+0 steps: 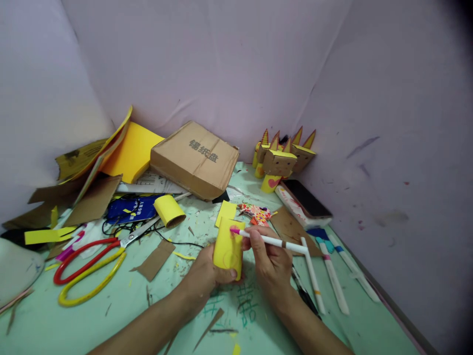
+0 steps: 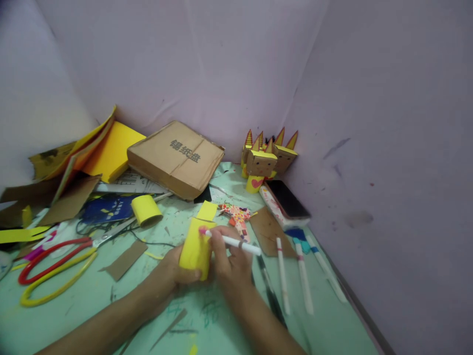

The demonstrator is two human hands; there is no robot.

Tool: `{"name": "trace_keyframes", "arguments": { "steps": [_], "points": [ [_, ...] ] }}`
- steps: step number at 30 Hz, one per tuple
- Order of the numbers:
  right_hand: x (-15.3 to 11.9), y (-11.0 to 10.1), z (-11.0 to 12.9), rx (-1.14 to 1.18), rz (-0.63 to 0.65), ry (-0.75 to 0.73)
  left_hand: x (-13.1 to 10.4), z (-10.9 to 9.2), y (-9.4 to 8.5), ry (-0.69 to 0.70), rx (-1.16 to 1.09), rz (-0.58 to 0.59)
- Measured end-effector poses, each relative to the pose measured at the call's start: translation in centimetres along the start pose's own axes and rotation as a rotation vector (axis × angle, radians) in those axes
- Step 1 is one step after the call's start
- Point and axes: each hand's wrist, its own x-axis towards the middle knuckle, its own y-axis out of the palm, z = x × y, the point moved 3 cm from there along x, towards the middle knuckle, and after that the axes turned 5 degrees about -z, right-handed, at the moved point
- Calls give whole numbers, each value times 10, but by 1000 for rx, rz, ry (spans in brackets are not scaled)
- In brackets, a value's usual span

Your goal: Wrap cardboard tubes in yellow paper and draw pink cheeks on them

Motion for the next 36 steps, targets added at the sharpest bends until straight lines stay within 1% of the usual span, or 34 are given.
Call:
{"name": "trace_keyframes", "arguments": {
  "steps": [7,14,20,24,28,32,36],
  "points": [
    [1,-1,0,-38,23,14,1,0,-1,-5,26,-10],
    [0,-1,0,-25,22,6,0,0,0,-3,26,10],
    [0,-1,0,-48,29,-3,2,2,-1,-11,13,-26],
    [-1,-1,-3,-16,25,25,1,0,0,-13,20,-24],
    [-2,-1,-4,-33,39,38,0,0,0,-21,5,-22],
    [0,-2,-1,-37,3,18,0,0,0,-21,3,-21],
    [2,-6,-1,2,-68,44,-2,-1,1,-15,-14,-10]
  ]
}}
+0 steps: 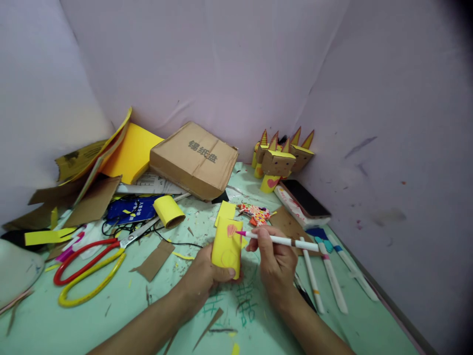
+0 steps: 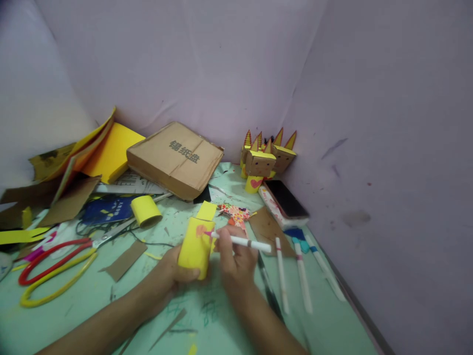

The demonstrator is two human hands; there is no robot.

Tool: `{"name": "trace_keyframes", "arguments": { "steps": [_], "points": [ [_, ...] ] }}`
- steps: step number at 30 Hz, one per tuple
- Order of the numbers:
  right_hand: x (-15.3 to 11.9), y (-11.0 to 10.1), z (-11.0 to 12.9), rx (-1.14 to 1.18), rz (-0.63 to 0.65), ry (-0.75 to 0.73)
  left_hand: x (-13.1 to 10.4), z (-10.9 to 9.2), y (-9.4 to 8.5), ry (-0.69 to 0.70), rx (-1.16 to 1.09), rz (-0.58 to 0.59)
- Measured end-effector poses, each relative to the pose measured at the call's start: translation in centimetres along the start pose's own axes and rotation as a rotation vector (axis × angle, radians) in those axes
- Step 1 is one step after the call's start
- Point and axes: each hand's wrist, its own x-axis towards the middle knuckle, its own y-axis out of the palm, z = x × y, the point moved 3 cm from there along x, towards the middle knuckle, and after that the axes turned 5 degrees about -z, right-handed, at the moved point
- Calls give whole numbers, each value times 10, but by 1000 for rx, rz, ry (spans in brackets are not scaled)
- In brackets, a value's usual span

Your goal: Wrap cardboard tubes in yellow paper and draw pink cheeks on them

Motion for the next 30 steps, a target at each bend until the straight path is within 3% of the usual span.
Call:
{"name": "trace_keyframes", "arguments": {
  "steps": [16,30],
  "points": [
    [-5,4,0,-63,97,-35,0,-1,0,-14,-1,21],
    [-2,2,-3,-44,38,28,-3,-4,3,18,12,2]
  ]
}}
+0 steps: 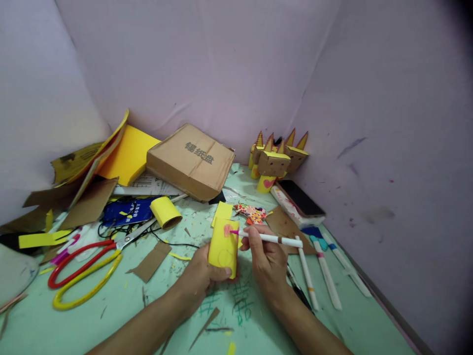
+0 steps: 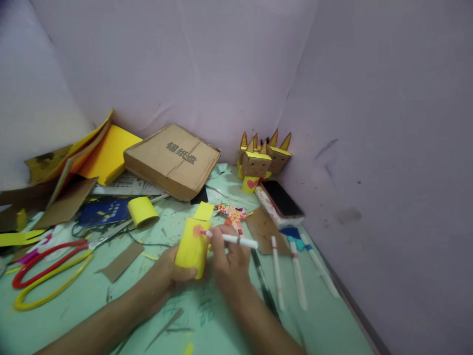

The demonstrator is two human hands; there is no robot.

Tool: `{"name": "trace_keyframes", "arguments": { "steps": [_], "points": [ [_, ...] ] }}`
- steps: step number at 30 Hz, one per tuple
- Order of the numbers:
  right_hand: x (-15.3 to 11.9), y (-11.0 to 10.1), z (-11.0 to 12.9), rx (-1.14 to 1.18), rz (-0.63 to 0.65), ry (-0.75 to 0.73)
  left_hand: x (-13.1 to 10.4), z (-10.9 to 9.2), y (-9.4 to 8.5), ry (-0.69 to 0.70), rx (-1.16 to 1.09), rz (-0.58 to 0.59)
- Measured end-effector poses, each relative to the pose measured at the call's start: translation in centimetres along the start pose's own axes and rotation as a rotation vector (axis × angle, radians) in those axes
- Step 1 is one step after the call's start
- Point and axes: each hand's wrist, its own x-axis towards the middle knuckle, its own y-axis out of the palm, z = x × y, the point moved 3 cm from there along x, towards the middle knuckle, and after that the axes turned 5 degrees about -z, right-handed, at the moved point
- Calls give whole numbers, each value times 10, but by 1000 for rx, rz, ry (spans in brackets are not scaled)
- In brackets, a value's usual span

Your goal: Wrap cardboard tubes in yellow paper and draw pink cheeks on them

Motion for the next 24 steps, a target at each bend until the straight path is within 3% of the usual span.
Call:
{"name": "trace_keyframes", "arguments": {
  "steps": [17,24],
  "points": [
    [2,-1,-3,-3,-20,-5,2,2,0,-28,-2,-1],
    [-1,1,-1,7,34,-6,5,5,-2,-20,7,12]
  ]
}}
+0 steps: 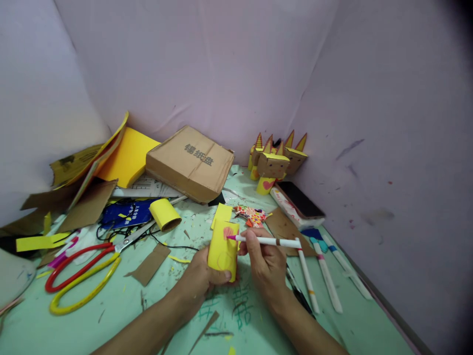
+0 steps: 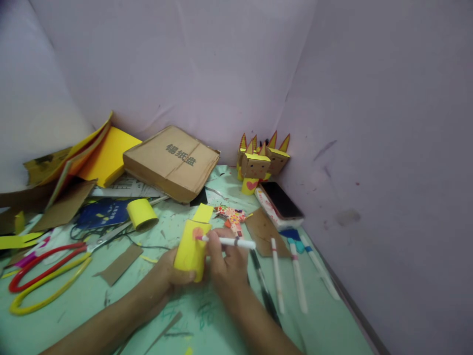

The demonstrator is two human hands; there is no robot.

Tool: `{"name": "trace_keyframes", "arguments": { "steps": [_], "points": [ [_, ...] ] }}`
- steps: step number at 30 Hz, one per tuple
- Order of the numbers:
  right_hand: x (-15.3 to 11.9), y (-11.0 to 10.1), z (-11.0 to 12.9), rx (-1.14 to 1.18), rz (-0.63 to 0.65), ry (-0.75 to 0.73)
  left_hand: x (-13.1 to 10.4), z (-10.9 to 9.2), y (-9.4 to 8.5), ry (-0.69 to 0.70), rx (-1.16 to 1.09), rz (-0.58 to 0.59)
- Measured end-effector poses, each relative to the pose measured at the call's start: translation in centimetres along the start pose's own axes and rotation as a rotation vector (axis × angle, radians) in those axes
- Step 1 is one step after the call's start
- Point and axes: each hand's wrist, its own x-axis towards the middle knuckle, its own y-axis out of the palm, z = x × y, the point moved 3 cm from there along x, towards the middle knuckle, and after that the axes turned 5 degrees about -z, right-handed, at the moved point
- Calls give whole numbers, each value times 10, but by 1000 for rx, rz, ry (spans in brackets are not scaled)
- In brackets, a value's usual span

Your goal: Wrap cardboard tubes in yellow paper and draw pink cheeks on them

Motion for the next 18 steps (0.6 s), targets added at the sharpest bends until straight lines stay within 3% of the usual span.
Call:
{"name": "trace_keyframes", "arguments": {
  "steps": [11,18],
  "points": [
    [1,1,1,-12,15,-43,2,2,-3,-3,-7,39],
    [0,0,2,6,13,-36,1,1,-1,-3,-1,-6]
  ]
}}
